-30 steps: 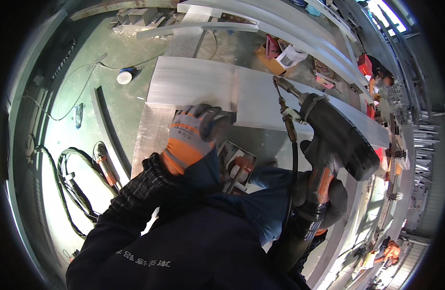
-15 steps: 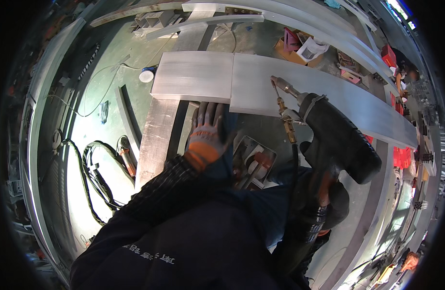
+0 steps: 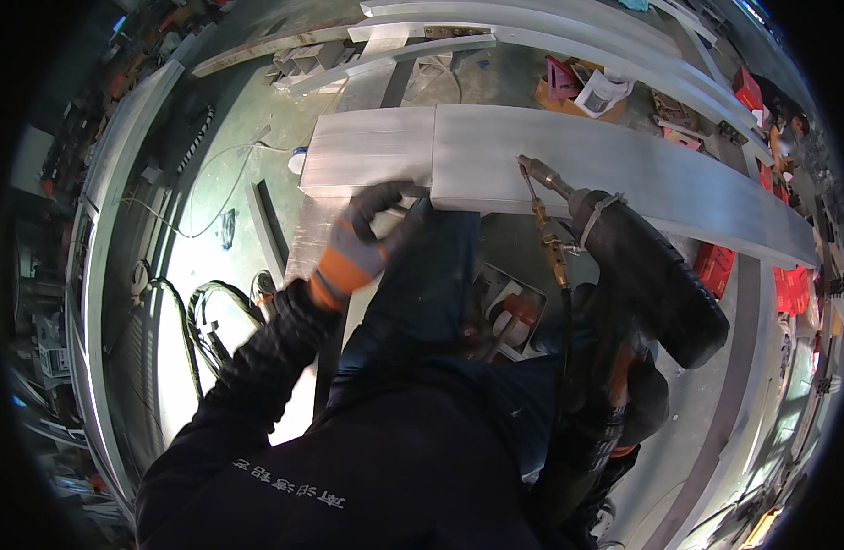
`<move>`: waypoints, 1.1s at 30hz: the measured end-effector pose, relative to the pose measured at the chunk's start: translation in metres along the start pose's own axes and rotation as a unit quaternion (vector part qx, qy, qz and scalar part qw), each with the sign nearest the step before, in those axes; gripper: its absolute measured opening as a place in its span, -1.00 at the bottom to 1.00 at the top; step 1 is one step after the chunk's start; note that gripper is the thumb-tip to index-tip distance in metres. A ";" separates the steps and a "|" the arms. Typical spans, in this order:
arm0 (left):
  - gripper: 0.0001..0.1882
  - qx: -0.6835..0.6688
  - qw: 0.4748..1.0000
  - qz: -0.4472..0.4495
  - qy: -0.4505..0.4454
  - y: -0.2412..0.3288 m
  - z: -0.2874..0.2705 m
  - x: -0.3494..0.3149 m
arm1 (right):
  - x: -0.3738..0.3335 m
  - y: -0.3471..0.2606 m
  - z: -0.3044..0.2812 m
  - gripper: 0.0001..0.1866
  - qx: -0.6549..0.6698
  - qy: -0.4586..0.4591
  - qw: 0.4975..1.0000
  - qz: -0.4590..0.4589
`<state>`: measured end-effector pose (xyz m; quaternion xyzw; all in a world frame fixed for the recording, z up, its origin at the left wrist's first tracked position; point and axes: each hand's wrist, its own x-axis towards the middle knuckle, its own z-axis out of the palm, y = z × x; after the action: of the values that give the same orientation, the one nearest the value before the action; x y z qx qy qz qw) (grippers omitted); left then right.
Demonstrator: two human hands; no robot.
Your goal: The person aligns and welds metal sheets together using a welding torch. They repeatedly position the sheets, weld along the seams, and use a hammer to adjust alignment between welds.
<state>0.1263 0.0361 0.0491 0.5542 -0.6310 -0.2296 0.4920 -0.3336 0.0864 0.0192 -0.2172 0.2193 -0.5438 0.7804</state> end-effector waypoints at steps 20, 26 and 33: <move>-0.39 -0.073 0.864 -0.419 -0.270 -0.029 -0.015 0.166 | 0.030 0.033 0.024 -0.52 -0.024 -0.040 0.989 0.144; -0.45 -0.142 0.890 -0.391 -0.185 -0.025 -0.012 0.132 | 0.039 0.075 0.082 -0.53 -0.062 -0.125 0.961 0.240; -0.62 -0.289 0.912 -0.290 0.036 -0.012 -0.029 0.013 | 0.046 0.066 0.144 -0.45 -0.069 -0.167 0.970 0.164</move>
<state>0.1587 0.0283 0.0562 0.5540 -0.3303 -0.5147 0.5649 -0.1861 0.0781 0.0923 -0.3196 0.1558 -0.3474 0.8677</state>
